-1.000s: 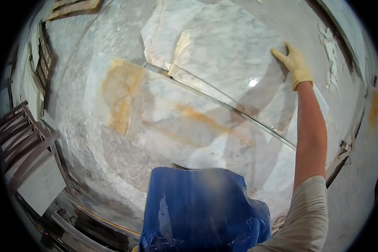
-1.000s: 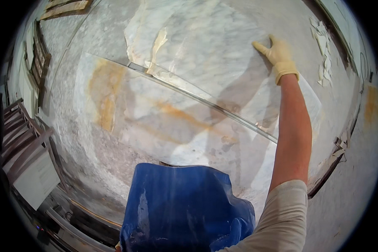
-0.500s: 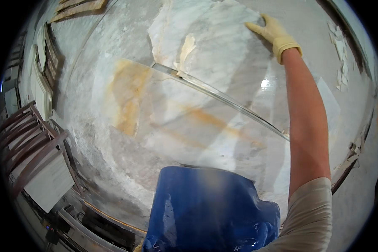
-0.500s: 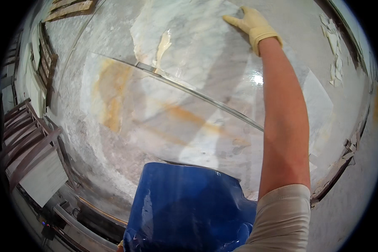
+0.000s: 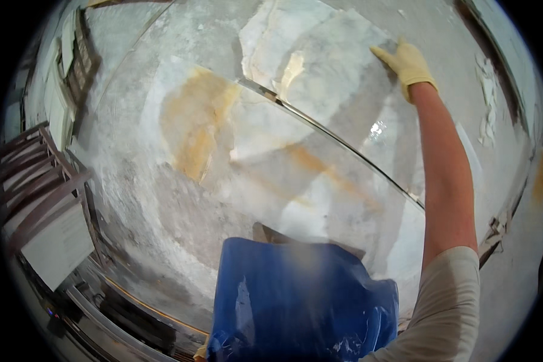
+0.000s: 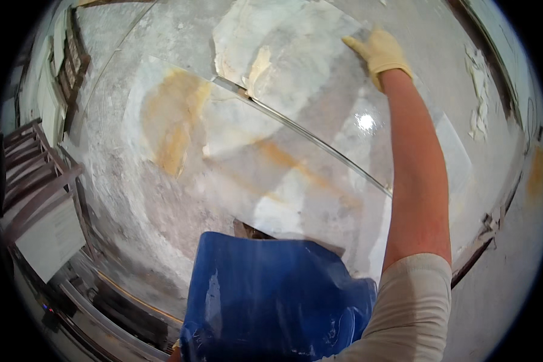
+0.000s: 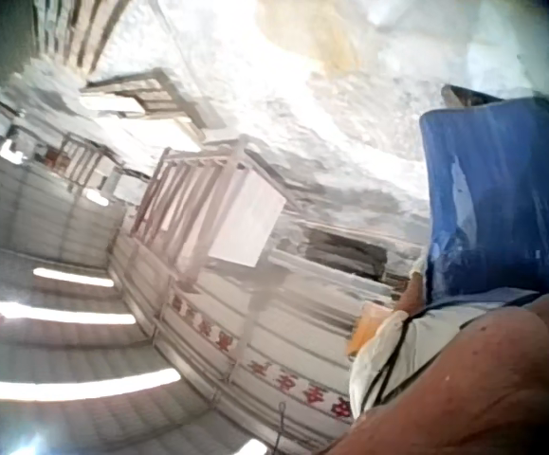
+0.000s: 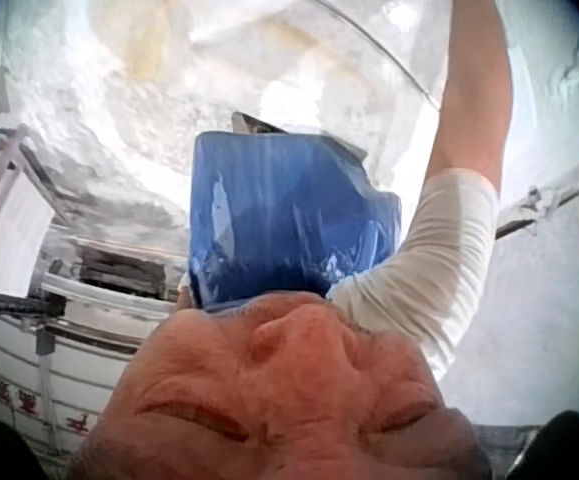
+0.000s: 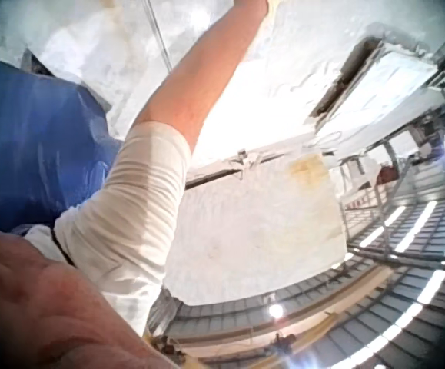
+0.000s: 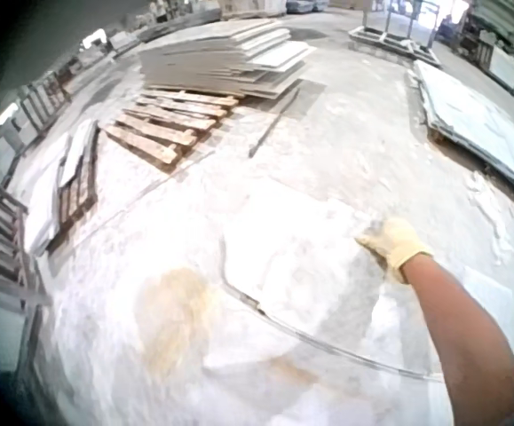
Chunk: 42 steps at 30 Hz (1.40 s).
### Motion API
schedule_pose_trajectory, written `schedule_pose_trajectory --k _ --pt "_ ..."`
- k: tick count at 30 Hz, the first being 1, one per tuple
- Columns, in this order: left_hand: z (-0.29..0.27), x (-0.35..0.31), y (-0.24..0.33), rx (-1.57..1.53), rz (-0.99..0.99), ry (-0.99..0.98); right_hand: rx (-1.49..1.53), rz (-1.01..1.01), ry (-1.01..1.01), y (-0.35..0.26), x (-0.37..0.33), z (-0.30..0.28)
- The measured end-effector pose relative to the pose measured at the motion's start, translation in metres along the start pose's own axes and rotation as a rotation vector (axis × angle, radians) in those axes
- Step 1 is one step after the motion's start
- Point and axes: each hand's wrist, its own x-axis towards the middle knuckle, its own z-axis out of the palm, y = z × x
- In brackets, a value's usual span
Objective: The person picks up large, flat stone or tile slabs from a wooden pallet and the floor, inspects them, and places them into a pile. The person wears yellow gloves and a blue apron while handling the heavy materials in a workshop environment.
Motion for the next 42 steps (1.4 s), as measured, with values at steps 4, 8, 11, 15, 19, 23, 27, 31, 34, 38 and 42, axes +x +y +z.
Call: schedule_pose_trajectory --k 4,8,11,15,19,23,27,31,34,38,42 --pt "-0.004 -0.010 -0.028 0.005 0.015 0.011 0.043 -0.186 0.447 -0.044 -0.067 0.013" --pt "0.000 0.001 -0.052 -0.021 0.082 -0.003 0.341 -0.190 0.089 -0.085 -0.235 0.003" --pt "0.003 -0.010 -0.066 -0.062 0.113 -0.014 0.538 -0.028 -0.230 -0.113 -0.392 0.001" --pt "0.009 -0.024 -0.087 -0.239 0.223 -0.081 0.614 -0.160 -0.612 -0.156 -0.525 -0.129" --pt "0.035 -0.083 -0.089 -0.470 0.296 -0.140 0.615 -0.580 -0.714 -0.171 -0.587 -0.208" --pt "0.052 -0.148 -0.133 -0.645 0.369 -0.154 0.518 -0.727 -0.772 -0.162 -0.570 -0.289" --pt "0.065 -0.191 -0.213 -0.615 0.429 -0.115 0.487 -0.623 -0.645 -0.167 -0.570 -0.370" --pt "0.006 -0.219 -0.288 -0.632 0.723 0.068 0.331 -0.493 -0.717 -0.111 -0.595 -0.362" --pt "0.055 -0.146 -0.327 -0.912 0.647 0.107 0.106 -0.699 -0.641 -0.096 -0.565 -0.314" --pt "0.046 -0.162 -0.392 -0.962 0.799 0.184 -0.791 -1.417 -0.869 -0.133 -0.609 -0.365" --pt "0.080 -0.140 -0.475 -1.210 0.704 0.211 -0.306 -1.062 -0.793 -0.240 -0.692 -0.289"
